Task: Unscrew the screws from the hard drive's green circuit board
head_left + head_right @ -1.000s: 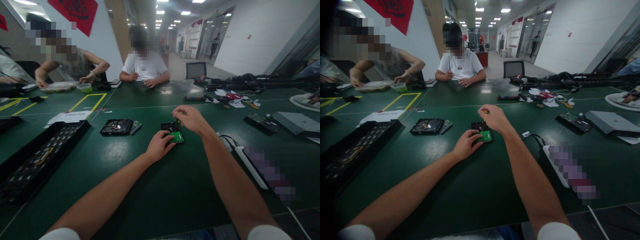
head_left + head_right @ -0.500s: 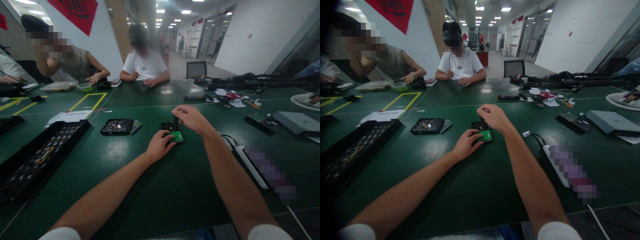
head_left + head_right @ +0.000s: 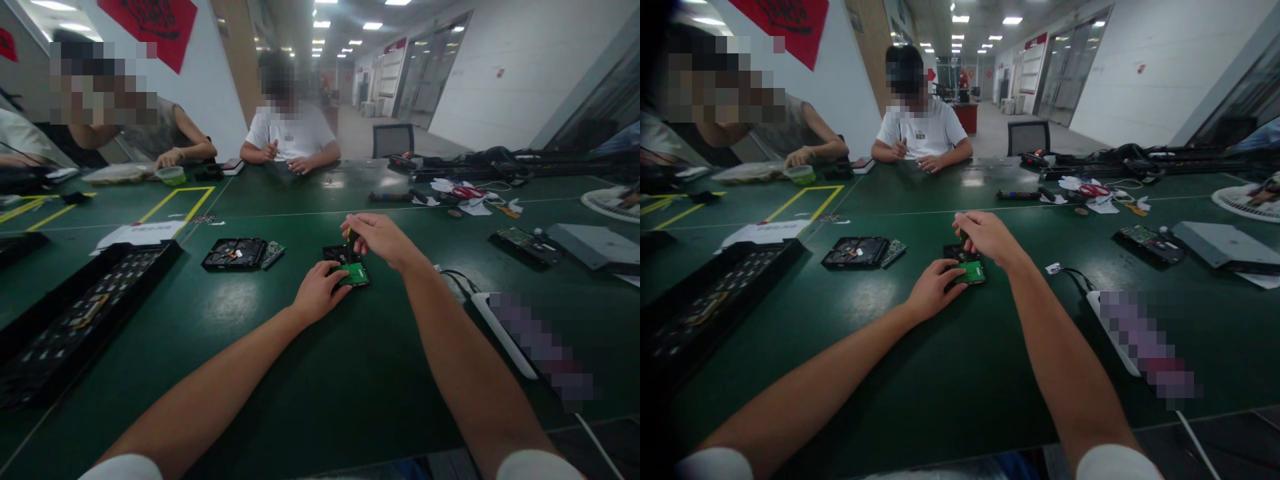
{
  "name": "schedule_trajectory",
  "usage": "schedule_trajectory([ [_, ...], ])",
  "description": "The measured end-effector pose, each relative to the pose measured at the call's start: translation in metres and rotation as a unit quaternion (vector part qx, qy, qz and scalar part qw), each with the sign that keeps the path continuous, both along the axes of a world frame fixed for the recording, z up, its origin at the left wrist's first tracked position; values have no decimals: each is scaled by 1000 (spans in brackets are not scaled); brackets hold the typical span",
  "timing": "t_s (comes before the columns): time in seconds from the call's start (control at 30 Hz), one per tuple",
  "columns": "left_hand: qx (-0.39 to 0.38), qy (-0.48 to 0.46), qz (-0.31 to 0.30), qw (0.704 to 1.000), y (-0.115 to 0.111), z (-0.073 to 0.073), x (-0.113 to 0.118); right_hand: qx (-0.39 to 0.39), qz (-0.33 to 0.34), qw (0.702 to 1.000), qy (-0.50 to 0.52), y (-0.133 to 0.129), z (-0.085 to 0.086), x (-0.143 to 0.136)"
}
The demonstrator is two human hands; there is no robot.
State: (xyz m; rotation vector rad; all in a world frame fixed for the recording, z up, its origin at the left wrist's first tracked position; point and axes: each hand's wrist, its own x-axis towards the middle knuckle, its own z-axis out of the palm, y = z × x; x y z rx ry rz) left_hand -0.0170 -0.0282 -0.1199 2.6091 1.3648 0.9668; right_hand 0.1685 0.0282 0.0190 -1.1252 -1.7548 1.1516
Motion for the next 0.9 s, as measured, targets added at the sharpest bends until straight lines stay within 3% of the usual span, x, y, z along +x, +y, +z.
schedule_trajectory([
  [0.13, -2, 3, 4, 1000, 0, 0, 0, -34, -5, 999, 32, 1, 0, 1],
  [0.3, -7, 0, 4, 1000, 0, 0, 0, 50, -26, 997, -46, -3, 4, 4],
  [0.43, -8, -2, 2, 1000, 1, 0, 0, 60, -46, 995, -70, -5, 4, 3],
  [0.53, -6, -4, 3, 1000, 1, -1, 0, 56, -62, 993, -83, -5, 3, 2],
  [0.73, 1, -3, -2, 1000, 0, -1, 0, 39, -5, 998, -52, -3, 3, 2],
  [0.9, 1, -1, -1, 1000, 1, -2, 0, -30, -18, 999, 6, 0, 3, 0],
])
